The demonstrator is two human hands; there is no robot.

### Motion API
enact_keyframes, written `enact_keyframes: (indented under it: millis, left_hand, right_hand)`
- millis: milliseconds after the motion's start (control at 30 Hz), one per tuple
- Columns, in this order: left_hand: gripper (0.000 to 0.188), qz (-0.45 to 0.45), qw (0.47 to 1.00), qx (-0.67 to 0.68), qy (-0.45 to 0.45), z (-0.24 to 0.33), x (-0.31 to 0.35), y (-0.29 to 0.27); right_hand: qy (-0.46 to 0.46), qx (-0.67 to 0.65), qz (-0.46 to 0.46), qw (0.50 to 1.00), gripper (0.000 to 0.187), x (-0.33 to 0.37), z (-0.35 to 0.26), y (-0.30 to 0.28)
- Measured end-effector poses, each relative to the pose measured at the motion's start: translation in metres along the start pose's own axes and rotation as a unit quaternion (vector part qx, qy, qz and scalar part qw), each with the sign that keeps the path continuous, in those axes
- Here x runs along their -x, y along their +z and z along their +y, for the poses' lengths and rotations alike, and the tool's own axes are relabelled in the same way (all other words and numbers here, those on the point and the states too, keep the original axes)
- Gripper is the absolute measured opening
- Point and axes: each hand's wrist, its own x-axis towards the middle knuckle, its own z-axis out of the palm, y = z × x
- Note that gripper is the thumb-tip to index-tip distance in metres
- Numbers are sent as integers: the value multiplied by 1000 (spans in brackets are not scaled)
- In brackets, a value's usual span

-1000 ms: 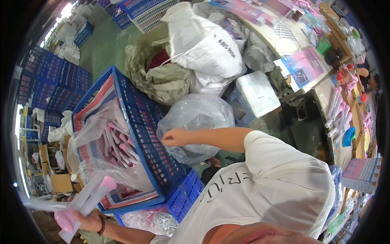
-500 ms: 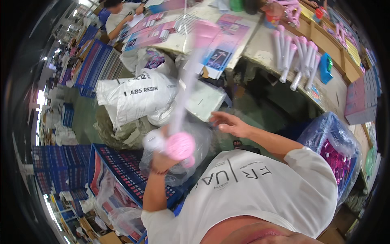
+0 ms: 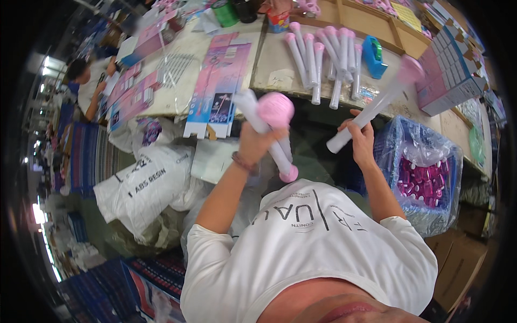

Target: The person unpacks pink bell-shaped components from a cardboard box and places them on a table. They then retrieve white plastic handles from a blue crate and repeatedly attach each bell to a handle by hand, arranging the assembled units on the table.

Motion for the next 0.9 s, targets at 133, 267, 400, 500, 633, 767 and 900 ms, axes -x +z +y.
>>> enact_keyframes:
  millis: [133, 267, 400, 500, 633, 767, 900]
  left_hand:
    - [36, 125, 960, 241, -67, -38, -84, -40]
    - [42, 190, 926, 286, -154, -91, -170, -88]
    - [43, 193, 924, 236, -230, -146, -248, -113]
    - [51, 192, 929, 159, -274, -176, -300, -106]
    - [57, 168, 923, 117, -327, -196, -363, -85]
    - [50, 155, 922, 89, -345, -205, -409, -65]
    - [57, 156, 940, 39, -300, -204, -435, -57]
  right_hand:
    - [171, 71, 25, 982, 37, -23, 29, -8]
    - [239, 155, 21, 958, 20, -70, 60, 26]
    - [246, 177, -16, 953, 30, -129, 69, 53]
    - [219, 184, -25, 958, 31, -172, 70, 54]
    - [194, 255, -44, 946, 58, -234, 79, 42]
    - [114, 320, -13, 940, 63, -282, 97, 29]
    - [48, 349, -29, 935, 56, -325, 102, 15]
